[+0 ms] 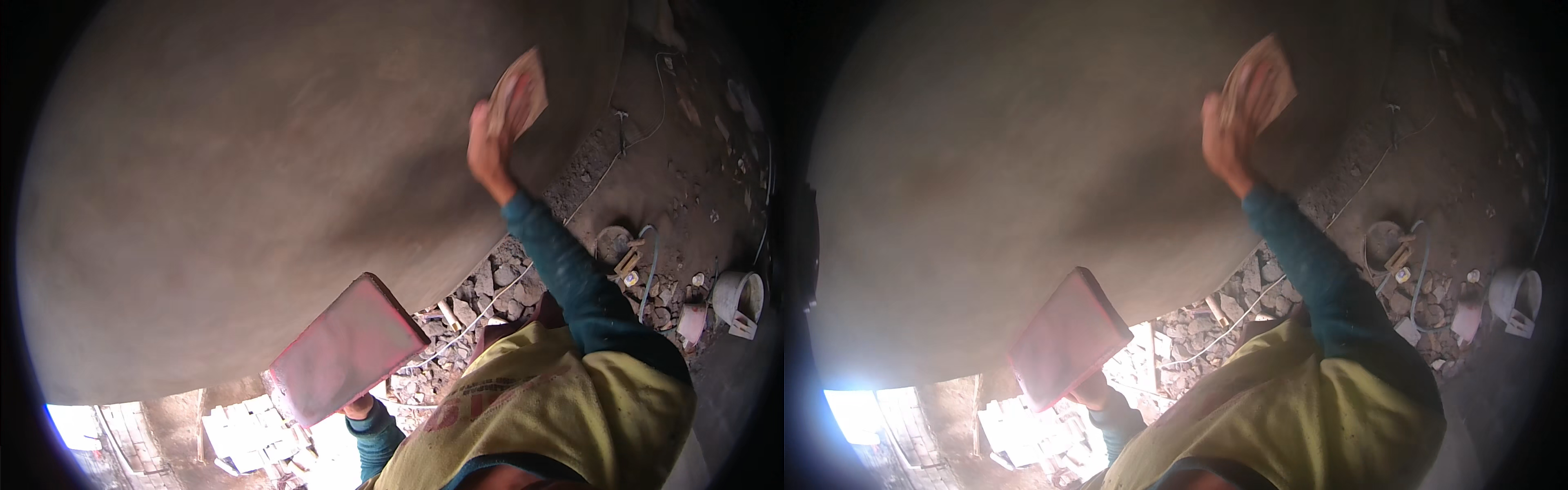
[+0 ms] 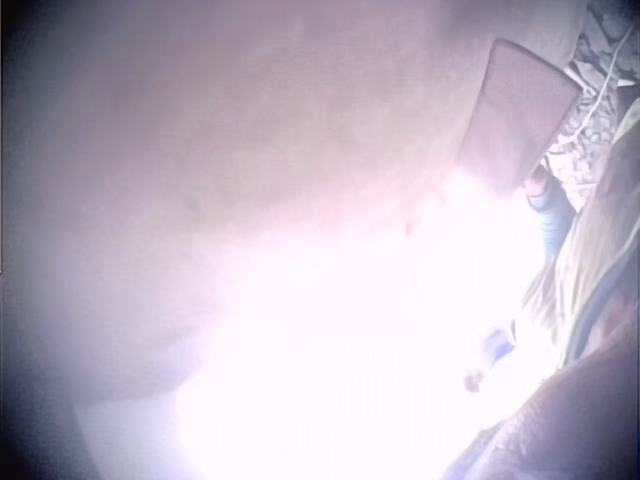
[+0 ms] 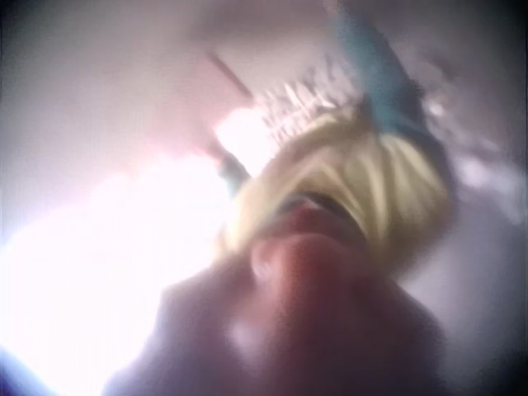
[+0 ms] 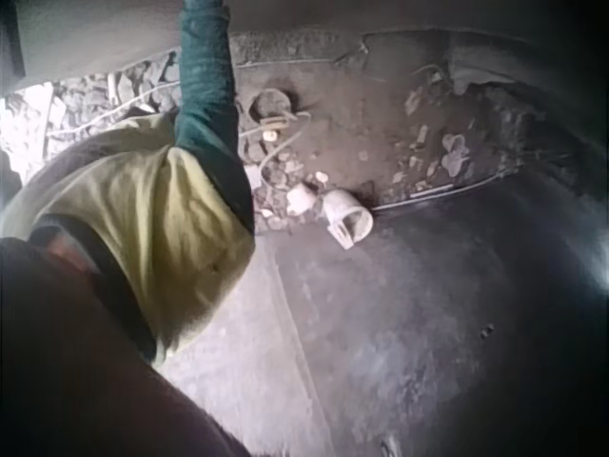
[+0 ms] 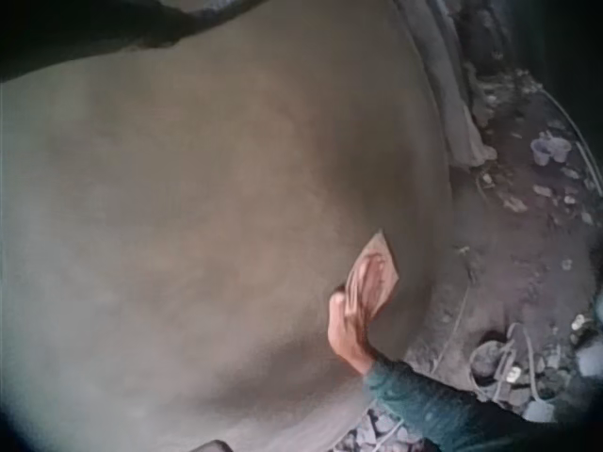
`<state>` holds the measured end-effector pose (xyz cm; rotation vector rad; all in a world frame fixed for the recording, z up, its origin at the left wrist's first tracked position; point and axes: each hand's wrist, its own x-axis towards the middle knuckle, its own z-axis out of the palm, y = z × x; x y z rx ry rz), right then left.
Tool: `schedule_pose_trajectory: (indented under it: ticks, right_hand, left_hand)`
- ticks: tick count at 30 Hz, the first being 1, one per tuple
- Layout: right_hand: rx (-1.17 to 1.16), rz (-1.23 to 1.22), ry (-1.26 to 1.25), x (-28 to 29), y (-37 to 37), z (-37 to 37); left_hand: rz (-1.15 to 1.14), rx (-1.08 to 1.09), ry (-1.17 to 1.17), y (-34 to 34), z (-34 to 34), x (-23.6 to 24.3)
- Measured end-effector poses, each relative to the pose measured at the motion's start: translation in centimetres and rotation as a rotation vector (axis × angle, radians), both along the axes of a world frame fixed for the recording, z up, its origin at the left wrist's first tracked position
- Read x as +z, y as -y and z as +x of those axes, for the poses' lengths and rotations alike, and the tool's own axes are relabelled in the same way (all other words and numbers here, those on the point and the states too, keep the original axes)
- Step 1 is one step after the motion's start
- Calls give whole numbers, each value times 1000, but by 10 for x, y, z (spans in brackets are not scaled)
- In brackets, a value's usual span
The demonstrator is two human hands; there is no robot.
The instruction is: The person smooths a freshly plastered wall using a pink rectangular float and a small sanding block. They alternate between the two tools to even out the surface, working across different sections of the wall.
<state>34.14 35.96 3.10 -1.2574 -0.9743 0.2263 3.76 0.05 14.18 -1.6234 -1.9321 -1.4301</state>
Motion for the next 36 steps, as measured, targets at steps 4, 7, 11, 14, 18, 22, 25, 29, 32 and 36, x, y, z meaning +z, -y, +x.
schedule_pose_trajectory:
  ticks: [4, 7, 11, 14, 18, 22, 25, 29, 32, 36]
  right_hand:
    - [-18, 154, 248, 90, -2, -1]
    - [21, 266, 483, 21, 33, -43]
    - [-85, 68, -50, 20, -22, 20]
    - [237, 89, -34, 131, -62, 44]
    - [203, 434, 579, 151, 38, -72]
    - [239, 474, 715, -1, 47, -22]
    - [-1, 285, 378, 86, 6, 4]
    - [170, 337, 559, 168, 42, -33]
    - [227, 447, 689, 68, 57, -41]
    - [147, 286, 500, 146, 44, -22]
  left_hand:
    - [-75, 308, -637, 1, 32, 9]
    - [22, 242, -657, -3, 16, 19]
    - [124, -88, 199, 1, 35, 10]
    - [37, 35, -326, -7, 53, 31]
    - [179, 5, -363, -14, 33, 22]
    - [235, -119, 217, -10, 72, 31]
    - [256, -196, 517, 5, 83, 37]
    - [293, -464, 574, 18, 56, 26]
    - [266, -259, 789, 12, 73, 27]
    - [57, 57, -47, 18, 58, 13]
